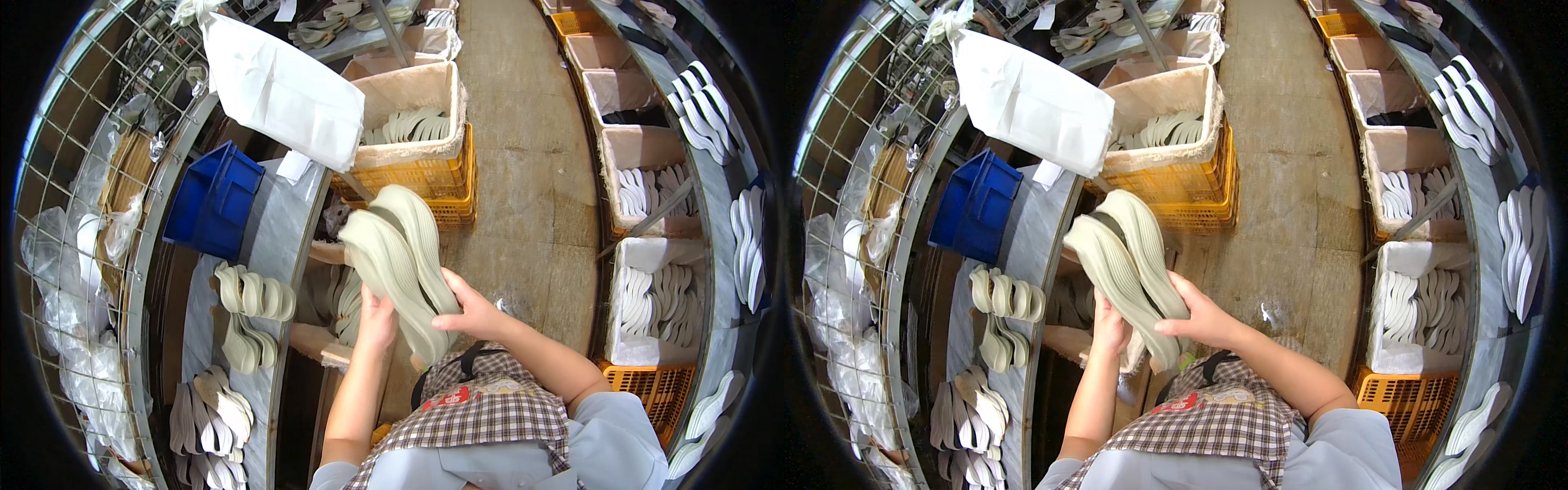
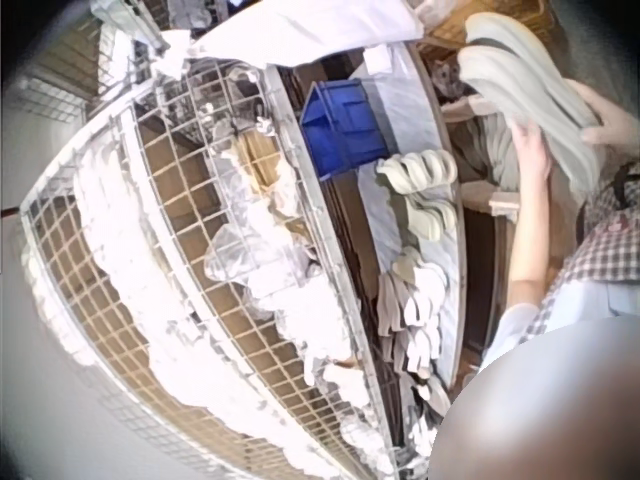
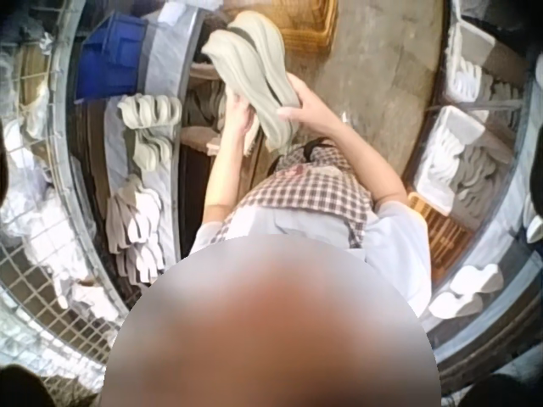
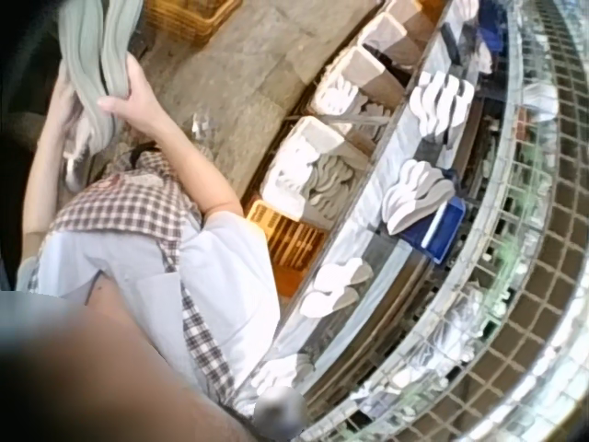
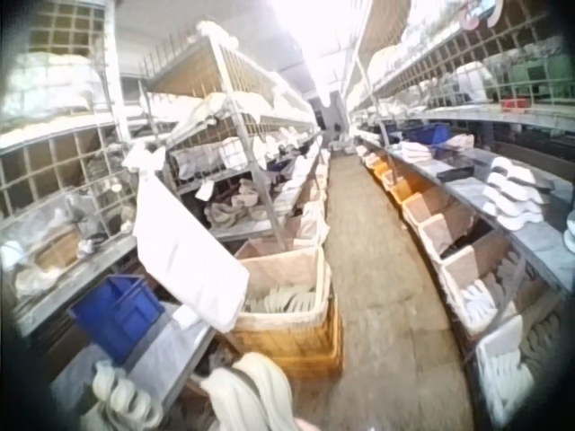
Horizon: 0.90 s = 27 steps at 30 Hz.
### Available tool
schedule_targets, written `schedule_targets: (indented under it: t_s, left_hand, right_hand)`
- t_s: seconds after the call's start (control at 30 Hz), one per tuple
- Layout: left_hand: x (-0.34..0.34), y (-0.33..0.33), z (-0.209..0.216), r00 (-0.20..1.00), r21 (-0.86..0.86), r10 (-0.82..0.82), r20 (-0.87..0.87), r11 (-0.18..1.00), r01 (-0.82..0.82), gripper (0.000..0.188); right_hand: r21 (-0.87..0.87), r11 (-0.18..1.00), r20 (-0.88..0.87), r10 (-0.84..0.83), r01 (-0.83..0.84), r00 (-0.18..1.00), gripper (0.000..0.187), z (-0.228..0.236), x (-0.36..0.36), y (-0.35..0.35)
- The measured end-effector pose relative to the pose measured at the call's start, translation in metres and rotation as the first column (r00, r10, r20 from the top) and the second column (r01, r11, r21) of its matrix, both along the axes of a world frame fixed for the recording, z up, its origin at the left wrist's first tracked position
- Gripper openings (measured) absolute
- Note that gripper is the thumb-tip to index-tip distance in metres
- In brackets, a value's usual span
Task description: The person picks up pairs of slippers from a metal shelf, turns them over to inspect the soles, and places them into a large fabric bin. The person repeats this process with multiple pairs of different colored slippers, stacking them in the bin.
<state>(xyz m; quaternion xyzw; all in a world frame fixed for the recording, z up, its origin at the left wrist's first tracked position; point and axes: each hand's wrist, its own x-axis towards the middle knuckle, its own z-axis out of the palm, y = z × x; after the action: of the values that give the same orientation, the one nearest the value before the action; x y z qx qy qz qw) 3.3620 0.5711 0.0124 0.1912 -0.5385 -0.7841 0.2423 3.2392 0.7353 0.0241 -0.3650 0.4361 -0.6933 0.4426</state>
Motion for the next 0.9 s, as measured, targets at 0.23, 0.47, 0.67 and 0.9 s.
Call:
schedule_targets:
  t_s: [0.23,0.47,0.67,0.9]
  left_hand:
    - [0.011,-0.011,-0.006,0.993,-0.408,-0.117,0.008,0.906,0.110,0.055]
    - [-0.011,0.003,0.026,0.988,-0.445,0.104,0.116,0.895,-0.042,0.053]
    - [-0.013,0.019,0.067,0.991,0.524,-0.102,0.087,0.850,0.042,0.038]
    - [-0.017,0.022,0.064,0.987,0.337,-0.160,-0.021,0.928,0.158,0.046]
  right_hand:
    - [0.184,0.983,-0.302,0.031,0.026,0.953,0.104,-0.009,-0.012,0.000]
    - [0.042,0.978,-0.645,-0.130,0.204,0.753,0.078,-0.010,-0.019,-0.004]
    - [-0.098,0.995,-0.422,-0.039,-0.003,0.906,0.041,-0.006,-0.038,-0.008]
    - [-0.288,0.957,0.117,0.056,-0.020,0.992,0.050,-0.009,0.005,-0.003]
